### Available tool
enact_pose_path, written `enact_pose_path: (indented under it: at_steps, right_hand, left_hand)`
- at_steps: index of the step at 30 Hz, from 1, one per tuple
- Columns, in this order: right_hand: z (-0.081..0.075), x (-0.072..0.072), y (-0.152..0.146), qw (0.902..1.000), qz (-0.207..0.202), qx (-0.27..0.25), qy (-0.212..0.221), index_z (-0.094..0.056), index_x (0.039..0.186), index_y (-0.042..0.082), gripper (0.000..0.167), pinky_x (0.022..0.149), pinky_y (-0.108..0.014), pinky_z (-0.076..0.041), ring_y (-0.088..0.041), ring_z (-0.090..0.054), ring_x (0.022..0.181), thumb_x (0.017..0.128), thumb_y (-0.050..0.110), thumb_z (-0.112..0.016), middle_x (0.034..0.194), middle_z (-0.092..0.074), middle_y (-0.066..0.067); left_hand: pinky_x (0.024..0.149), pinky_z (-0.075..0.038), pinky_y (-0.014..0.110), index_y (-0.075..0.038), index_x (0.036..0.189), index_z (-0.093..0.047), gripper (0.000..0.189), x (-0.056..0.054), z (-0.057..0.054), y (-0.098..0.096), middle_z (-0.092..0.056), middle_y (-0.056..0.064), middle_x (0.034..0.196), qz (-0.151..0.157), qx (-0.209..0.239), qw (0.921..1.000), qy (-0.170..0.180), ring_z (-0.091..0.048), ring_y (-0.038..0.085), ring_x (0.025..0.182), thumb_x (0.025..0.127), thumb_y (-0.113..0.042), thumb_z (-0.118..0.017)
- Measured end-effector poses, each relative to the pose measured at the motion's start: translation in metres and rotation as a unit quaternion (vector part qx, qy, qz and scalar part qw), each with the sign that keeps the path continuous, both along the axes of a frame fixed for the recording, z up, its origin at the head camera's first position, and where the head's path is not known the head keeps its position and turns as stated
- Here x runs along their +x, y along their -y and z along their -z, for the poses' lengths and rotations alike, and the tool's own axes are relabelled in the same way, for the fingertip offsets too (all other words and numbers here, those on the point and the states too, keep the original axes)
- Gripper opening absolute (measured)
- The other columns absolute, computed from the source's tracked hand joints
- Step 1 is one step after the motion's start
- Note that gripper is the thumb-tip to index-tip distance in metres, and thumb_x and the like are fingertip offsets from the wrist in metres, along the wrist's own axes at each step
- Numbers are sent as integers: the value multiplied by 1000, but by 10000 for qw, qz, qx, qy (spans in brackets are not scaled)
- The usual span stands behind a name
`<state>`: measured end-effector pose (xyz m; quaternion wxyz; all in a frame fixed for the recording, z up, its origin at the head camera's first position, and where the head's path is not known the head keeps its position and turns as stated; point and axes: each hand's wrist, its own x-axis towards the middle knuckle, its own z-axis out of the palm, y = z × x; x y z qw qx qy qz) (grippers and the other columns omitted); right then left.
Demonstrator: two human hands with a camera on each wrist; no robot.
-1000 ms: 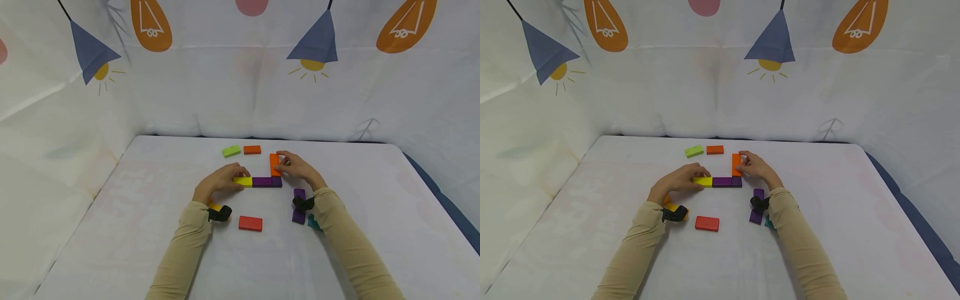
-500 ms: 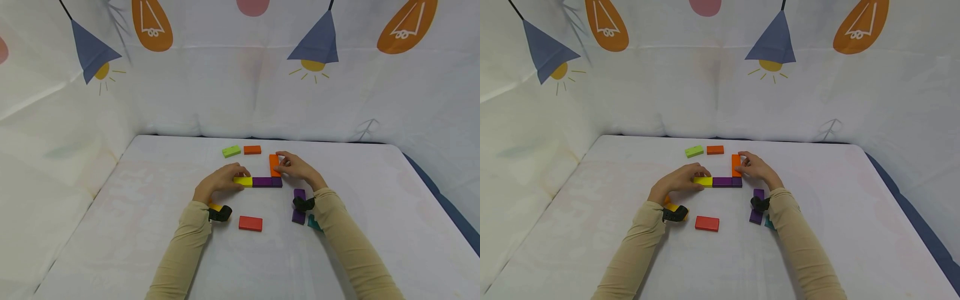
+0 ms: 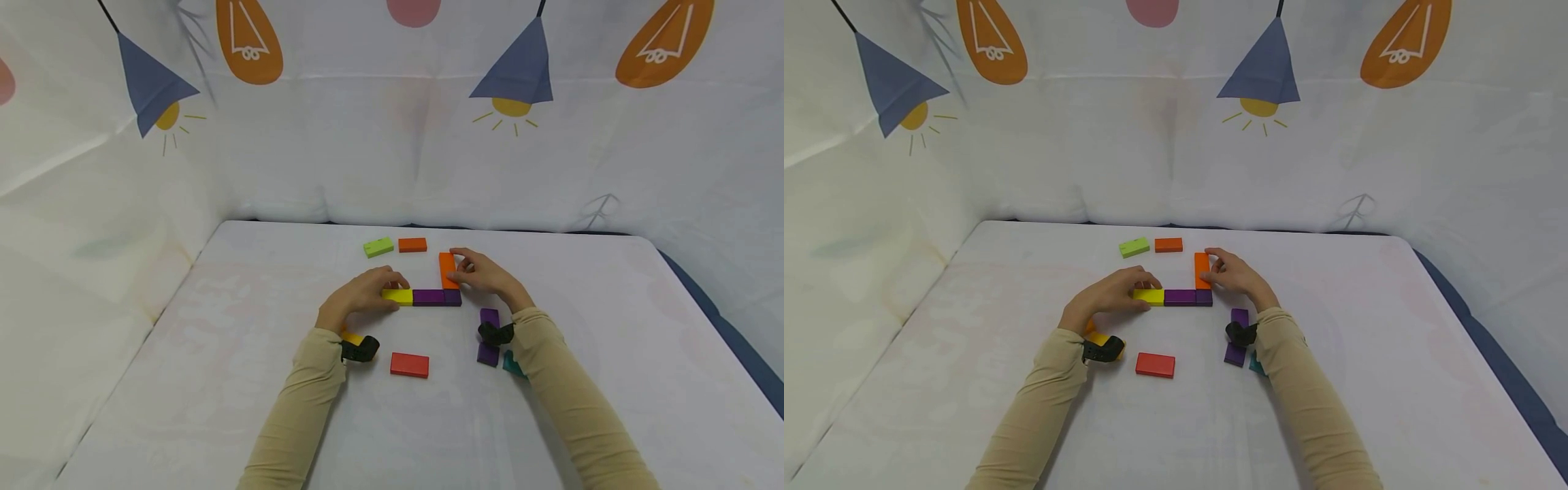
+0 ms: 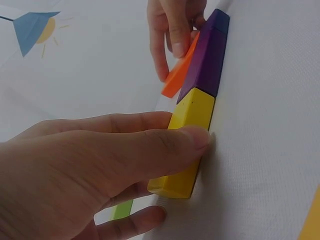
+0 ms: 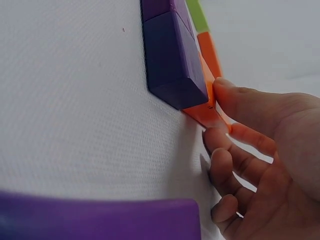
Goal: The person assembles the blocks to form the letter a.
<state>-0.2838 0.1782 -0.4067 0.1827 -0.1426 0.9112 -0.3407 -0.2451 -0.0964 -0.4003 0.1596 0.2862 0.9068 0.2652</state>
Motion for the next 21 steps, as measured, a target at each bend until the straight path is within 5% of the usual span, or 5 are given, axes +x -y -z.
enact_pose_path:
  at_steps: [21]
  right_hand:
    - [-3,3,0,10000,-2,-27,-27,-28,147,6,65,89,-39,-43,-30,-51,102,93,26,-59,106,-52,-14]
  left_hand:
    - [97,-44,36,-16,118,-62,33,0,1,0,-58,4,109,2,-11,10000,8,-53,20,106,85,-17,-70]
